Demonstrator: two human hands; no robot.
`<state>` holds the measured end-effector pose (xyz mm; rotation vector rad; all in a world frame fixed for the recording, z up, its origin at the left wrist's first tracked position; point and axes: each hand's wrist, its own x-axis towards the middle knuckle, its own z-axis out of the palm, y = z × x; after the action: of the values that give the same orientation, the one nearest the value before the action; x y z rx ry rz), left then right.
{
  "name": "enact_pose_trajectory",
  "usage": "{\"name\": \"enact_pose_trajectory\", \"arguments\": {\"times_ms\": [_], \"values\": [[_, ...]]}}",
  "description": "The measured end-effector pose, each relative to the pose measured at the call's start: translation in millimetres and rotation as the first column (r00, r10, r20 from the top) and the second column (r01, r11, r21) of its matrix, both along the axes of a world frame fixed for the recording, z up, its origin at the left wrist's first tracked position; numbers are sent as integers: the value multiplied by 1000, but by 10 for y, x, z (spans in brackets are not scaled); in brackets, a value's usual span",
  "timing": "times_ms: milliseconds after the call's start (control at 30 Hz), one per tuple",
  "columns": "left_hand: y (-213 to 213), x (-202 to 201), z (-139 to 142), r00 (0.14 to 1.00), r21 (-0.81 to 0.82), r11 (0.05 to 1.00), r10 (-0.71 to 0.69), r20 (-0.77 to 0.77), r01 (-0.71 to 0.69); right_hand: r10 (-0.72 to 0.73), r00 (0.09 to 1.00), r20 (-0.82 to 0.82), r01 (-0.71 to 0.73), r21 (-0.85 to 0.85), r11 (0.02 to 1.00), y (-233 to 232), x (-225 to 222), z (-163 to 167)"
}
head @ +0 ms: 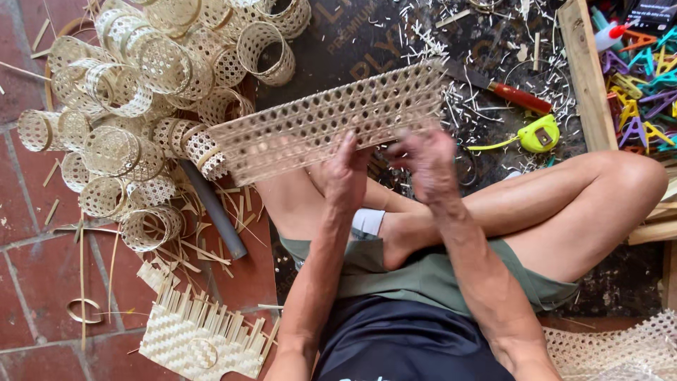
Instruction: The person sits cross-legged on the floor and repeatedly forms small cylindrical bamboo baskets by rolling perforated bamboo sheets and securing them with thin bamboo rings. They handle the sheets and rings by hand, adjusting the fit and stacking completed cylinders nearby.
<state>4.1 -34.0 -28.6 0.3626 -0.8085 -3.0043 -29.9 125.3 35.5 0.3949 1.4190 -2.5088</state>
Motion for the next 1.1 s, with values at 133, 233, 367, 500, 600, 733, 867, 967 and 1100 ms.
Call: {"name": "enact_pose_trajectory", "arguments": {"times_ms": [133,233,367,500,600,733,867,967,1100], "values": [[23,54,53,990,-114,984,138,-13,-139,-31,958,-286,82,167,983,306,-73,-98],[270,-10,7,995,29,998,57,80,-59,57,972,-230,-20,158,987,371,-149,-246],[316,-116,-83,998,-3,1000,18,65,-18,378,896,-231,-14,838,545,601,-289,-350],[274,-239,-110,996,31,999,10,92,-13,501,756,421,-230,887,-400,705,-179,-592],[316,-413,-108,994,109,993,25,109,-37,493,799,345,-139,903,-406,715,-45,-831],[330,-607,-108,989,115,991,54,138,-71,461,834,303,-241,952,-189,824,-98,-944],[299,-763,-107,997,131,990,40,65,-48,367,912,185,-351,815,461,826,-114,-857],[311,-881,-132,997,122,991,55,53,-61,351,934,63,-326,546,772,658,31,-825],[405,-926,-222,997,110,991,69,37,-72,383,919,-87,-342,306,889,492,157,-837]]}}
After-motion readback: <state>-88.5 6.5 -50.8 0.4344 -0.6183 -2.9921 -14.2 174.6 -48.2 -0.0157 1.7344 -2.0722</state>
